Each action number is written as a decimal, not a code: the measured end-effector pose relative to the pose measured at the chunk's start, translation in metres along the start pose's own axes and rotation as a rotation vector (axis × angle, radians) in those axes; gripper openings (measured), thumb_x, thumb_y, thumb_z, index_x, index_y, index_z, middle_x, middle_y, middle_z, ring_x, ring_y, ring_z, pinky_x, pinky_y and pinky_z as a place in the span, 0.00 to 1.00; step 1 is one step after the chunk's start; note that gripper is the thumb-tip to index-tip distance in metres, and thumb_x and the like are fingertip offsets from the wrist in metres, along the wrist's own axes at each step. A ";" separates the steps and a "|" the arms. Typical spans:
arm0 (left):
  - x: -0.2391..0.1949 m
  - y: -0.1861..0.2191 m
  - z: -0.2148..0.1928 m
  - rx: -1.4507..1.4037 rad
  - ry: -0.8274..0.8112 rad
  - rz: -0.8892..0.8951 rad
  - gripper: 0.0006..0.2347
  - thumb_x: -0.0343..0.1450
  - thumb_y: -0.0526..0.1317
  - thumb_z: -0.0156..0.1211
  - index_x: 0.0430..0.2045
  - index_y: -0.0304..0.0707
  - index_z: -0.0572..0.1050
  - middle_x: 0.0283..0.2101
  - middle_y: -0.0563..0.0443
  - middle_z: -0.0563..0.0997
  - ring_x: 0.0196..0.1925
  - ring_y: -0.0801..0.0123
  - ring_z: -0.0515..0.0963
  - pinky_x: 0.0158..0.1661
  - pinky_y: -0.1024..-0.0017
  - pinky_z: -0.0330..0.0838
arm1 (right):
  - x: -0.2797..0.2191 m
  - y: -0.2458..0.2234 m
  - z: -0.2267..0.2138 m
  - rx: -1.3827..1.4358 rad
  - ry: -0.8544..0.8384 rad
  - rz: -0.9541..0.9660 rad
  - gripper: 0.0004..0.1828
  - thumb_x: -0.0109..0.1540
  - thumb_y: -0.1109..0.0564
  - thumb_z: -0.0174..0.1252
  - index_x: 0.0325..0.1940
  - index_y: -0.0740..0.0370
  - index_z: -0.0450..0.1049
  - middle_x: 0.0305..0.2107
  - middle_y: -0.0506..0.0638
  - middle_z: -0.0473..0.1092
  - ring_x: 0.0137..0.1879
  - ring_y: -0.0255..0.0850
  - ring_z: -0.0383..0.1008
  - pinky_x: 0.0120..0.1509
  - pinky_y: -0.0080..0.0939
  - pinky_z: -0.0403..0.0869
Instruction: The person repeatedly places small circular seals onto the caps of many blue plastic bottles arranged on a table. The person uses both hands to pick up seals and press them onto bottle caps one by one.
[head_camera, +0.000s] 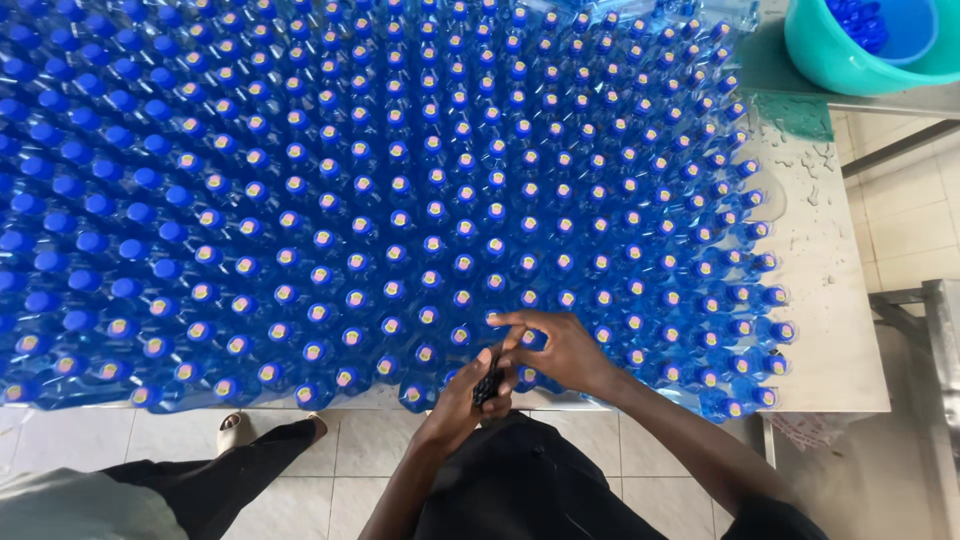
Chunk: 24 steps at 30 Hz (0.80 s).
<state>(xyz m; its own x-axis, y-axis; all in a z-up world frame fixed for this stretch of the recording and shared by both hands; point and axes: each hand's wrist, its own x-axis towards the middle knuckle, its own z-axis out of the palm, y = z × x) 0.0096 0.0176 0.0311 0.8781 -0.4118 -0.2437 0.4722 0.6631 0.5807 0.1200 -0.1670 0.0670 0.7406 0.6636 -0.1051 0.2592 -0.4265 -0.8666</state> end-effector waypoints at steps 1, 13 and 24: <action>0.001 0.003 0.005 -0.003 -0.003 -0.005 0.19 0.79 0.61 0.49 0.46 0.46 0.70 0.31 0.58 0.69 0.23 0.80 0.58 0.30 0.75 0.55 | 0.002 0.000 -0.005 0.000 0.002 0.006 0.23 0.64 0.49 0.70 0.64 0.48 0.80 0.37 0.43 0.86 0.51 0.40 0.89 0.71 0.50 0.79; 0.030 -0.008 -0.015 -0.142 0.179 0.055 0.21 0.82 0.55 0.46 0.60 0.39 0.71 0.31 0.54 0.68 0.24 0.77 0.58 0.29 0.73 0.53 | 0.072 0.026 -0.069 0.122 -0.137 -0.097 0.17 0.68 0.46 0.64 0.60 0.48 0.83 0.44 0.47 0.87 0.54 0.39 0.90 0.61 0.38 0.85; 0.023 -0.006 -0.021 -0.119 0.382 0.077 0.36 0.78 0.59 0.45 0.79 0.31 0.62 0.28 0.56 0.70 0.20 0.79 0.60 0.24 0.74 0.55 | 0.295 0.164 -0.162 -0.250 0.171 -0.470 0.19 0.74 0.65 0.58 0.71 0.59 0.74 0.59 0.57 0.79 0.64 0.51 0.81 0.68 0.55 0.83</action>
<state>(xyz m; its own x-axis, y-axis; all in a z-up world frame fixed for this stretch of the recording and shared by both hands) 0.0285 0.0177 0.0062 0.8660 -0.1113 -0.4876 0.3903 0.7600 0.5197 0.4813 -0.1411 -0.0264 0.5948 0.7173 0.3630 0.7094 -0.2558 -0.6568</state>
